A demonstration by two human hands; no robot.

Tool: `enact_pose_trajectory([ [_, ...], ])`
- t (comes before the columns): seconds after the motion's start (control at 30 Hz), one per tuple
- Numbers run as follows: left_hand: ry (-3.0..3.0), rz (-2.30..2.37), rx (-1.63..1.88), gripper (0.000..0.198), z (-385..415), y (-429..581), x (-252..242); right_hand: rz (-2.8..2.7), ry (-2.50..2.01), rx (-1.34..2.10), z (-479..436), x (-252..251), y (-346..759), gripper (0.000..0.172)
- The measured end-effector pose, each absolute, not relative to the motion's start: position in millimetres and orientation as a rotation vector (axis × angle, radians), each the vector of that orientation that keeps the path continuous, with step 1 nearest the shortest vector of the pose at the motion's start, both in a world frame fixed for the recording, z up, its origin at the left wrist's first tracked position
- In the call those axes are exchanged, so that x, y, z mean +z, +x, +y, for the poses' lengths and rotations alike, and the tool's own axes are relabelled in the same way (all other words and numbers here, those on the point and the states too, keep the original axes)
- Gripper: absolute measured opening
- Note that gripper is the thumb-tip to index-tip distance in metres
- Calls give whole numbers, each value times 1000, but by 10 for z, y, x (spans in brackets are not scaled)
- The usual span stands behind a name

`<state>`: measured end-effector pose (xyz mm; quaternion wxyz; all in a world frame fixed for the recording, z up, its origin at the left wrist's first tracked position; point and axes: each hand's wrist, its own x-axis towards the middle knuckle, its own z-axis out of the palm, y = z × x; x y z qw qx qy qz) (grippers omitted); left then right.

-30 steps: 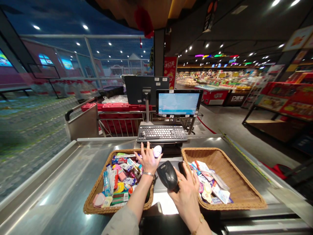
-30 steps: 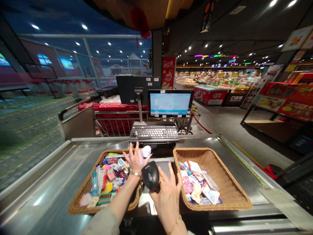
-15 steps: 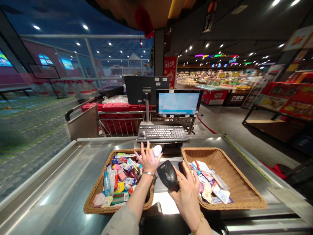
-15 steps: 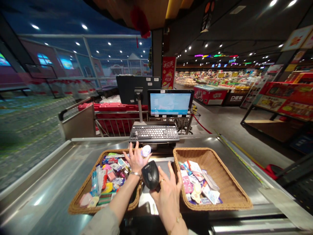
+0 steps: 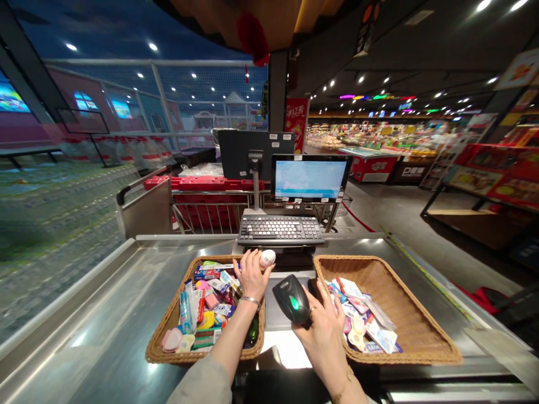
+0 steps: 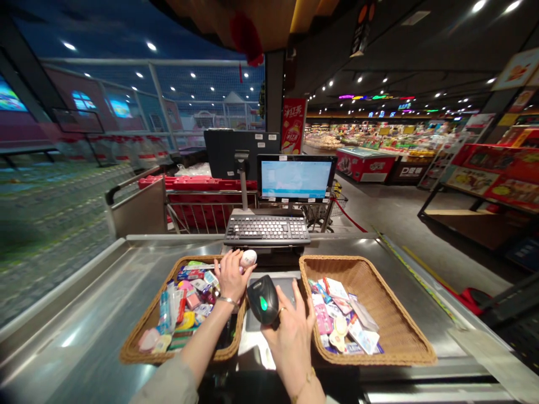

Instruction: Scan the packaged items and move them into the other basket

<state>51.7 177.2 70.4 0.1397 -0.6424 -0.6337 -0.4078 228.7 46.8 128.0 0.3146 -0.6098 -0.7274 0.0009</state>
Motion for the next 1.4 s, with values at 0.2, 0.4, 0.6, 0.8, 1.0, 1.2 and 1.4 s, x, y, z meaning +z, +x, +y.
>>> enact_pose_trajectory([
  [0.2, -1863, -1900, -1208, 43, 1727, 423, 656, -1932, -1589, 4, 480, 1231, 2270, 40],
  [0.4, -1851, -1917, -1182, 40, 1657, 402, 683, -1938, -1579, 12, 481, 1200, 2262, 41],
  [0.6, -1860, -1891, -1200, 38, 1675, 494, 712, -1890, -1607, 9, 474, 1171, 2337, 38],
  [0.8, -1916, -1844, -1205, 40, 1729, 681, 739, -1817, -1645, -84, 491, 1064, 2507, 38],
  [1.0, -1989, -1780, -1203, 42, 1788, 924, 768, -1738, -1706, -149, 483, 1033, 2694, 35],
  [1.2, -2060, -1723, -1220, 43, 1822, 1182, 816, -1641, -1779, -155, 458, 976, 2902, 38],
  [1.4, -2123, -1669, -1238, 43, 1844, 1422, 856, -1561, -1855, -242, 416, 971, 3098, 39],
])
